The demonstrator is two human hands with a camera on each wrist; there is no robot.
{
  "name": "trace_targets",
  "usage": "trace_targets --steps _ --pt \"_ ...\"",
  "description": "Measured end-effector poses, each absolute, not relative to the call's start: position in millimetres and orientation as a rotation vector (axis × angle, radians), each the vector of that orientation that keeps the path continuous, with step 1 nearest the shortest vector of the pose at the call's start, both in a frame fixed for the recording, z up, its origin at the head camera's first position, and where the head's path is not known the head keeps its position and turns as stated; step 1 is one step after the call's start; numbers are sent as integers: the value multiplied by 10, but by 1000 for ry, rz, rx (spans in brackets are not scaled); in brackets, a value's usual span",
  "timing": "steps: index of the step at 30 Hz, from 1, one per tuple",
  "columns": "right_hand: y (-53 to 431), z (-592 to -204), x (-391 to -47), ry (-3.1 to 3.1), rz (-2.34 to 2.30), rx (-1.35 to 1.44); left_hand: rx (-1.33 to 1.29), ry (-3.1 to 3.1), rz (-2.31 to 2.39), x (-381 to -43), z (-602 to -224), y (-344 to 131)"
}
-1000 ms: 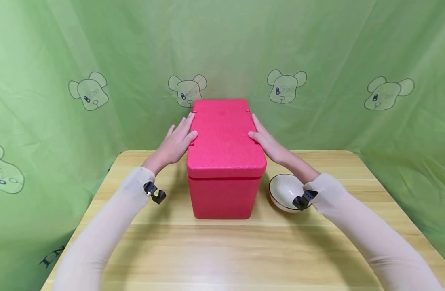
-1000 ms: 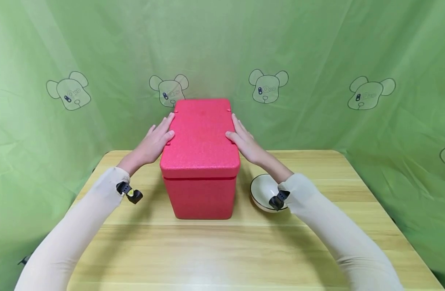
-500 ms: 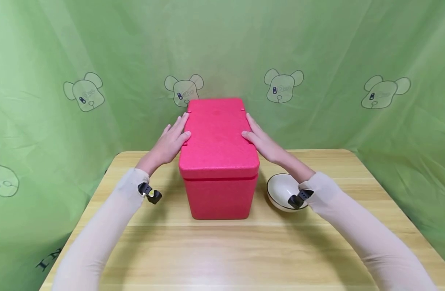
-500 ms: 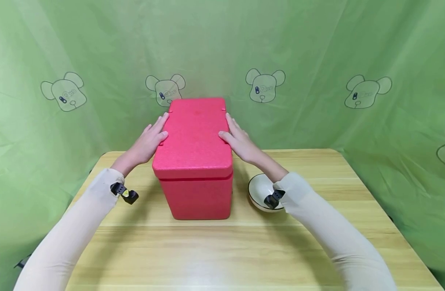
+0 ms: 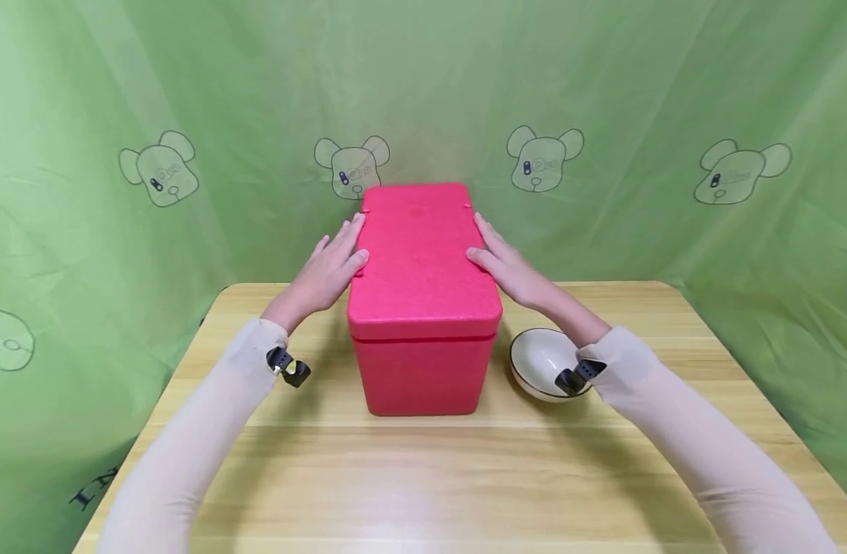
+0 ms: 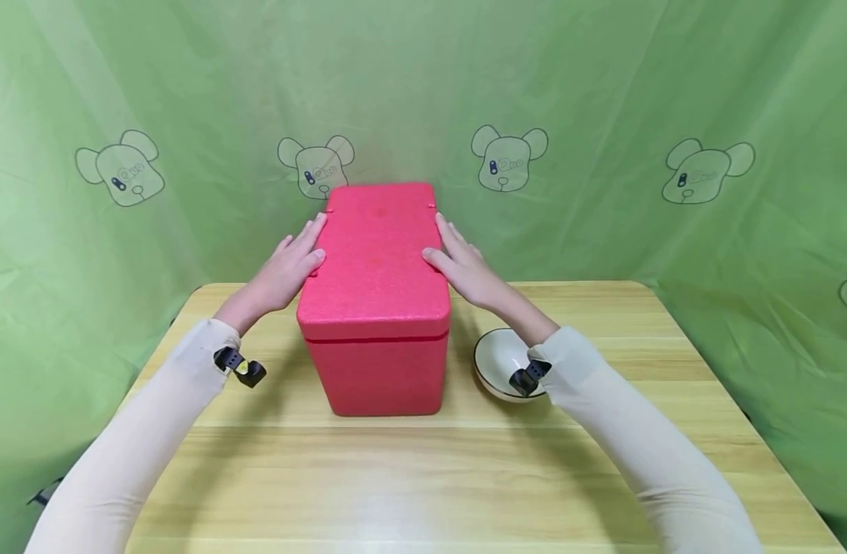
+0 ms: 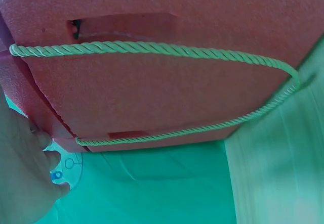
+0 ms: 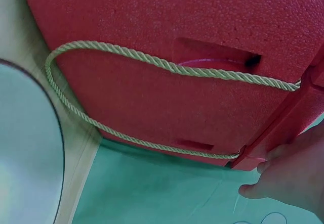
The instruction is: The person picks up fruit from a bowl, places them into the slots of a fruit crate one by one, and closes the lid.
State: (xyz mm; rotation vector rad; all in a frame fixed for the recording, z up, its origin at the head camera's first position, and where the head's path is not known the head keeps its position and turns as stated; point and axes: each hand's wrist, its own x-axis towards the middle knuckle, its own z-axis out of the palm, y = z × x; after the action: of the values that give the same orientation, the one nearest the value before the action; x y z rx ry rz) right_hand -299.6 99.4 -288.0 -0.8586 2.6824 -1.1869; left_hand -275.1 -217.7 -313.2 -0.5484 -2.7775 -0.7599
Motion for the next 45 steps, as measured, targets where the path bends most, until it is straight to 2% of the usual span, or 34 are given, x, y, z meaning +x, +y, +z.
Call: trace_targets --steps 9,17,26,33,38,42,45 --pt "1003 -2685 -2663 2698 -1193 -870 -563 -2785 -740 -2745 -3107 -2094" --pt "988 -2773 -2672 2640 -1298 -843 -585 -2786 -754 -2762 -3112 -2093" --pt "983 -3071 -3023 2610 -1329 -870 -564 -2780 -825 -2783 -3178 -2174" --pt "1005 -2911 -3315 2863 -957 -935 -523 -2763 -915 -2951 -3091 -2249" --pt "966 -2911 -3615 2834 -906 -906 -493 -2782 -1055 -3182 -3124 -2255" --pt "984 -2943 -3654 2804 -914 -866 -491 -2812 -1074 -3221 -3149 -2224" --pt "1025 -2911 -3512 2807 -905 -906 -508 -2802 -1115 -3091 -3094 -2206"
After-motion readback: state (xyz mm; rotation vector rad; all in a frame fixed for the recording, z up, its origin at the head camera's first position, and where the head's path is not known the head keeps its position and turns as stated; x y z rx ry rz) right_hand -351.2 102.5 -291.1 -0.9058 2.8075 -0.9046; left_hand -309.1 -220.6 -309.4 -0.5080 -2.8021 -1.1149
